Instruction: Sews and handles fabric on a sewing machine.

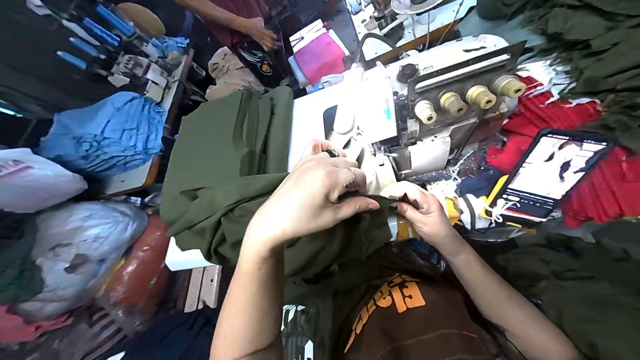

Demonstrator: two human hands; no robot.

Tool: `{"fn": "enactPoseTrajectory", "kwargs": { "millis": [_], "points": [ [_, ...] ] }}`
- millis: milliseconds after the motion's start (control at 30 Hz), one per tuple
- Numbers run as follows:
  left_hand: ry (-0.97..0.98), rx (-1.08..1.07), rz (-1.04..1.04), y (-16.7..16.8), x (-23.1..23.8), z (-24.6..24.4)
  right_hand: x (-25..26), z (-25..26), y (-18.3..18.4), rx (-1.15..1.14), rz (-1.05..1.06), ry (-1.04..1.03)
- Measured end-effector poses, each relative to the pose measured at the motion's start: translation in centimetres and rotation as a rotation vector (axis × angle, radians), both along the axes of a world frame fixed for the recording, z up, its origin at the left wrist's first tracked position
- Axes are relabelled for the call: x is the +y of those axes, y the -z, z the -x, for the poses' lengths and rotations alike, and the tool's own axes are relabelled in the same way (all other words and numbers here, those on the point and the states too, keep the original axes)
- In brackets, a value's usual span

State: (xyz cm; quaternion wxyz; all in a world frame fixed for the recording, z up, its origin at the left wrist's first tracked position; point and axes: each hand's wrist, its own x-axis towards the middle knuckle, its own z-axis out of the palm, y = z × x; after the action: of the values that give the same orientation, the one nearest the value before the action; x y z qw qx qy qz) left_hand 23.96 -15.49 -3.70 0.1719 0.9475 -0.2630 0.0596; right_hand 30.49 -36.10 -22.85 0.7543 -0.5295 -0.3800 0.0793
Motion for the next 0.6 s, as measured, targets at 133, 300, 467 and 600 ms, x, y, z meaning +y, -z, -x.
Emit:
{"fn": "enactPoseTrajectory", "kwargs": {
  "millis": [133,300,467,600],
  "points": [
    [-0.082,-0.06,-0.031,1.9,-2.3,0.6,0.5,-1.0,-0.1,0.044,0.048,0.012],
    [-0.268,-0.148,-0.148,6.6,-7.2,2.2,0.7,-1.0,0.5,0.089,-0.009,0.065],
    [-0.509,-0.322,-0.282,10.5,-11.1,4.0,2.0,3.9,1.8,0.573,-0.077,0.279],
    [-0.568,-0.331,-0.272,10.8,-11.8,4.3,0.1,7.6,-0.1,0.127,0.771,-0.13]
  ]
}}
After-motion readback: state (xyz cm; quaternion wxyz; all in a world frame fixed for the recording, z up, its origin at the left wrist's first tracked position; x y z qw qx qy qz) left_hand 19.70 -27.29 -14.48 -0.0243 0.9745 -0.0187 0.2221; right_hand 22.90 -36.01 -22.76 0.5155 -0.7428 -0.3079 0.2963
